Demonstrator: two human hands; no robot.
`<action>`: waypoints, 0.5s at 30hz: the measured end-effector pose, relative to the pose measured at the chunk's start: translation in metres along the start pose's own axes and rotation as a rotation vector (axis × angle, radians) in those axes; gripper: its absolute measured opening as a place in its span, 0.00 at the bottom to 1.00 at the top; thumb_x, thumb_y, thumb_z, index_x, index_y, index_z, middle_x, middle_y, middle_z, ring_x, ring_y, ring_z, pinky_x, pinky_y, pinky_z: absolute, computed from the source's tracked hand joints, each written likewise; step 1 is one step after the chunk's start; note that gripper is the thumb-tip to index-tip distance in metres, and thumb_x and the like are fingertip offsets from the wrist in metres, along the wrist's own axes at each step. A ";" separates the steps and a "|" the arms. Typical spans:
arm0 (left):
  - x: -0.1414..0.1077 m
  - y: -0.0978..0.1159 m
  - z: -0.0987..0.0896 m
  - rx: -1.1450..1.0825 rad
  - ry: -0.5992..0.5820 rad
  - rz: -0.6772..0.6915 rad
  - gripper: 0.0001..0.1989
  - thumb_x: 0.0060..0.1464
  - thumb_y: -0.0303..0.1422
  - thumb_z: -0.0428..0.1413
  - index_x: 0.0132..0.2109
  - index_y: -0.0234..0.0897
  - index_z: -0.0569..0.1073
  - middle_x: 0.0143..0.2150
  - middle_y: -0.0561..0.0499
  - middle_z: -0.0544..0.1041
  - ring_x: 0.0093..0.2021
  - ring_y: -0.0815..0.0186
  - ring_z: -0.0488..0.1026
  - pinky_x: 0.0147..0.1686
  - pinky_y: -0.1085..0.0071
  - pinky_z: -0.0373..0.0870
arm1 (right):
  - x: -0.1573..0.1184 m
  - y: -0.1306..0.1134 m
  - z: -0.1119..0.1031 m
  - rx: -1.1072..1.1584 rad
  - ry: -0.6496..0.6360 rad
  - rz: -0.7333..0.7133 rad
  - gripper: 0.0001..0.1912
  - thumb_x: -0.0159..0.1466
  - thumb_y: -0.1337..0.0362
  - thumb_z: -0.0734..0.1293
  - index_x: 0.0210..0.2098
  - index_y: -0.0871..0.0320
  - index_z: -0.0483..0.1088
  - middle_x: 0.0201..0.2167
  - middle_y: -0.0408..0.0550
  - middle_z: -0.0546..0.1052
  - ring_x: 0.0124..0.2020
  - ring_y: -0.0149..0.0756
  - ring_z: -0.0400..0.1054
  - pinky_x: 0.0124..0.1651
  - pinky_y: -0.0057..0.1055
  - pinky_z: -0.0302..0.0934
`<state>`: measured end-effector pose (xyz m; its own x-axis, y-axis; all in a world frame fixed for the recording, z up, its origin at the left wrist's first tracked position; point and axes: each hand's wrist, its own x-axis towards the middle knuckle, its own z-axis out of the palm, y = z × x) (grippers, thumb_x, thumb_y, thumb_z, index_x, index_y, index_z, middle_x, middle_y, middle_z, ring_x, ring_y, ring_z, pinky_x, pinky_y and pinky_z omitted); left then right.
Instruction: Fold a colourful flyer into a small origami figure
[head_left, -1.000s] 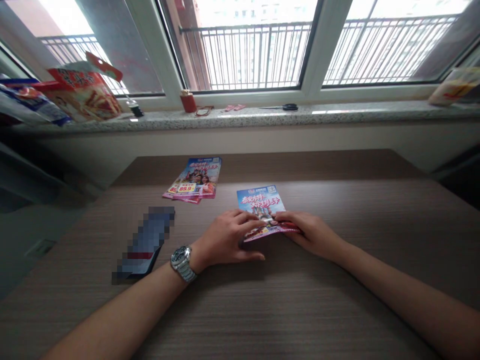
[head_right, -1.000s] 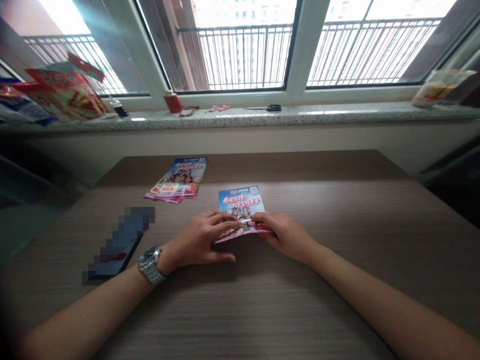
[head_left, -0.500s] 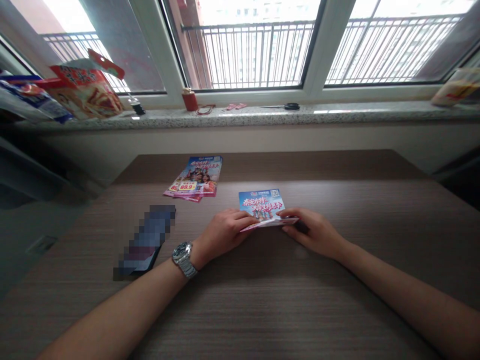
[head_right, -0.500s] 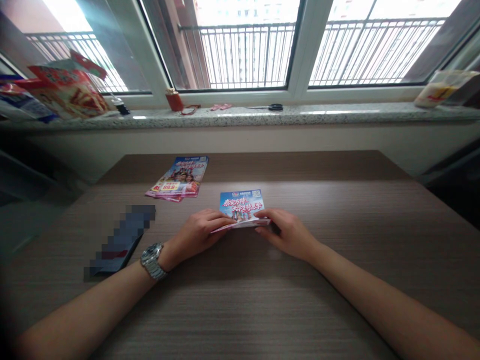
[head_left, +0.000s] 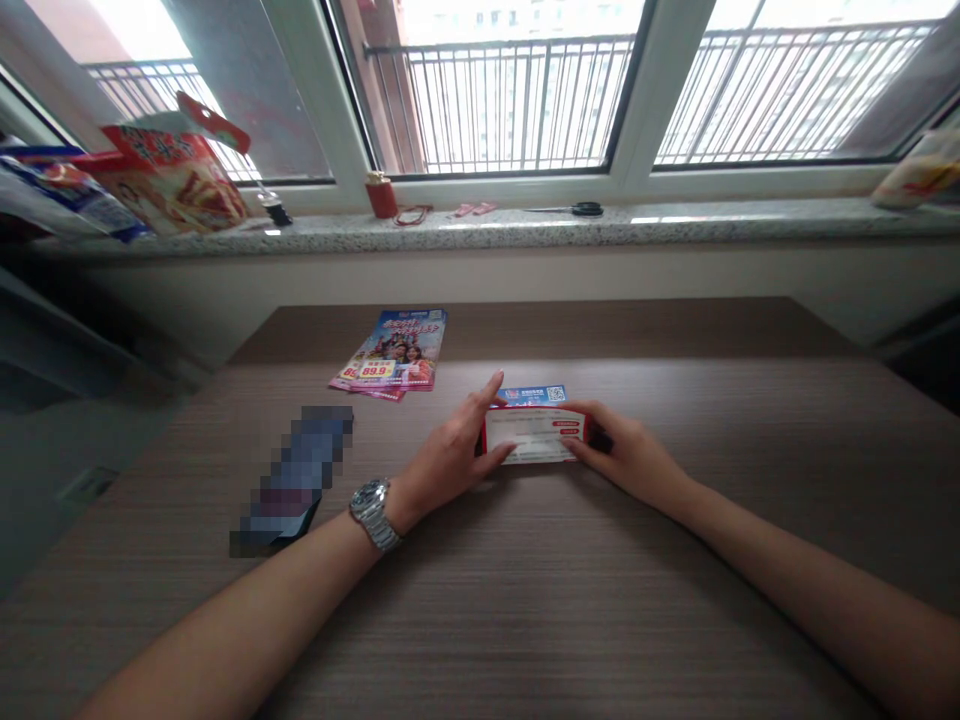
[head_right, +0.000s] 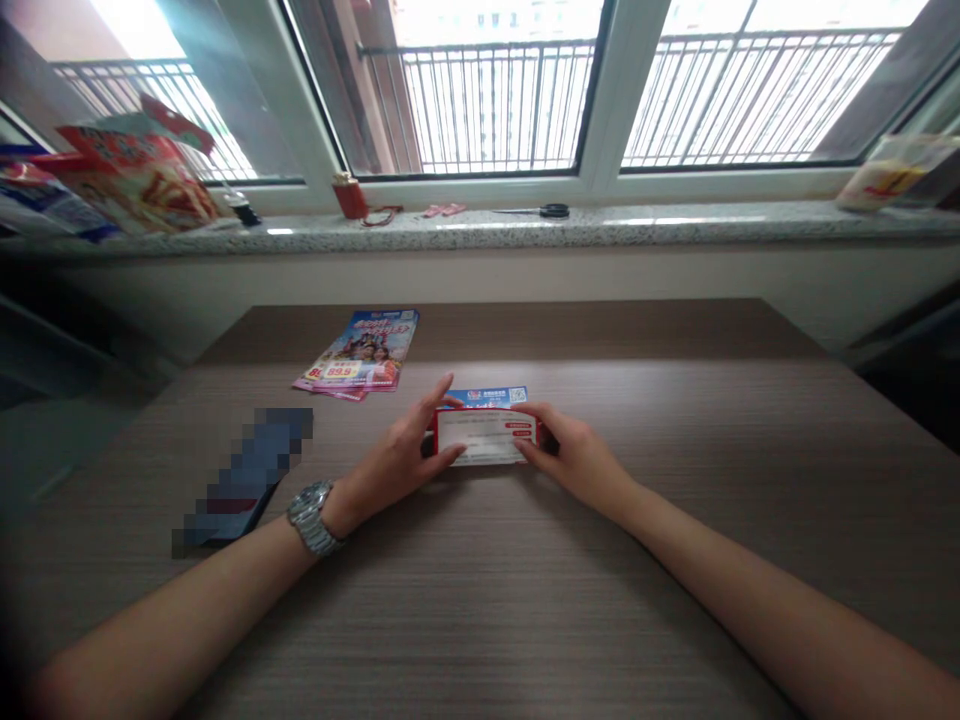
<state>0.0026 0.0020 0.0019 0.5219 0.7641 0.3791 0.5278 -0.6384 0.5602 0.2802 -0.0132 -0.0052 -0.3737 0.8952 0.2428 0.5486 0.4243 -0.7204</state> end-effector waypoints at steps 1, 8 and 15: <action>0.001 0.000 0.000 0.019 0.006 0.006 0.47 0.61 0.34 0.61 0.75 0.44 0.40 0.64 0.41 0.67 0.61 0.55 0.69 0.61 0.57 0.70 | 0.000 0.000 0.000 0.005 -0.010 0.003 0.20 0.68 0.60 0.66 0.58 0.52 0.65 0.42 0.47 0.80 0.38 0.39 0.76 0.42 0.35 0.71; 0.002 -0.003 0.000 0.179 -0.109 0.049 0.24 0.66 0.36 0.56 0.67 0.46 0.64 0.68 0.43 0.64 0.67 0.53 0.62 0.67 0.50 0.62 | 0.001 0.003 0.001 -0.040 -0.011 -0.042 0.23 0.67 0.62 0.67 0.61 0.53 0.65 0.47 0.51 0.78 0.41 0.42 0.75 0.45 0.38 0.71; 0.001 -0.007 0.001 0.246 -0.172 0.070 0.21 0.67 0.37 0.53 0.65 0.42 0.68 0.68 0.42 0.66 0.68 0.53 0.61 0.68 0.49 0.58 | 0.003 0.006 0.001 -0.067 0.015 -0.148 0.20 0.67 0.64 0.67 0.59 0.52 0.67 0.55 0.55 0.73 0.55 0.46 0.69 0.56 0.43 0.67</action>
<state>0.0002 0.0066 -0.0026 0.6576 0.7040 0.2685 0.6218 -0.7083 0.3342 0.2824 -0.0082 -0.0095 -0.4429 0.8240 0.3532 0.5375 0.5594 -0.6310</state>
